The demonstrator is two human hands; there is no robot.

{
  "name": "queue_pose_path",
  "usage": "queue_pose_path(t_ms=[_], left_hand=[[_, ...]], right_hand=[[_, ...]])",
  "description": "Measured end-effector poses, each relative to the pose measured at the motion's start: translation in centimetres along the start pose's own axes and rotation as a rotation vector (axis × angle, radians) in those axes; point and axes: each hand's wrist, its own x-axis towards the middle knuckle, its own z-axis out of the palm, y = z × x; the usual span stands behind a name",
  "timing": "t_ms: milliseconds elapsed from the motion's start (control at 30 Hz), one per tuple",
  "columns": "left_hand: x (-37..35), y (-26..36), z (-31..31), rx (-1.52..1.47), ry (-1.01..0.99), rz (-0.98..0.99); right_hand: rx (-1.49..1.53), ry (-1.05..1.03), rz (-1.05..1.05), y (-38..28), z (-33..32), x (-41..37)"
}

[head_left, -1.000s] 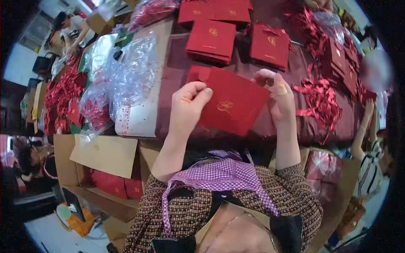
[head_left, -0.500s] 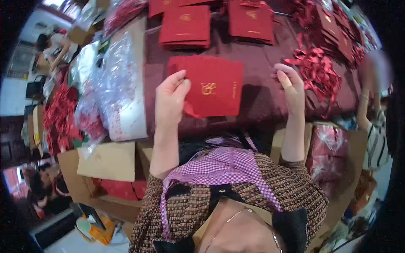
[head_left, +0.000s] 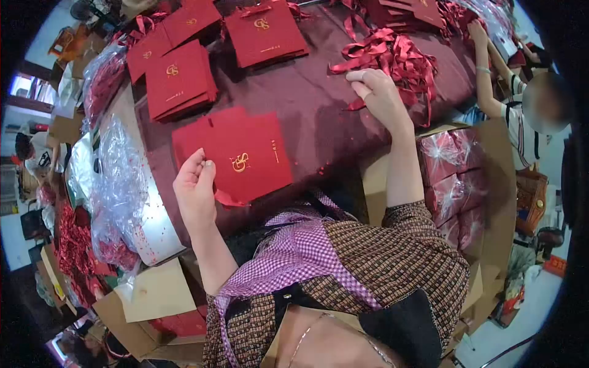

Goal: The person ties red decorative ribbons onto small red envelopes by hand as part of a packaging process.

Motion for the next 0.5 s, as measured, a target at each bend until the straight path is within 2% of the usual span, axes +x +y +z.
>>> queue_pose_path(t_ms=[100,133,233,467,500], left_hand=[[0.0,-0.3,-0.1,0.005,0.01,-0.006],[0.0,-0.5,-0.1,-0.003,0.014,-0.005],[0.2,-0.6,0.1,-0.027,0.001,-0.029],[-0.2,-0.9,0.9,-0.045,0.012,-0.047],[-0.2,-0.8,1.0,-0.005,0.011,-0.05]], right_hand=[[-0.079,-0.123,-0.056,-0.2,-0.9,-1.3],[-0.098,-0.17,-0.016,-0.8,-1.3,-2.2],[-0.174,-0.195,-0.032,-0.7,-0.4,-3.5],[-0.194,0.062,-0.093,-0.5,3.3,-3.6],[-0.122,0.099,-0.163,0.3,4.1,-3.3]])
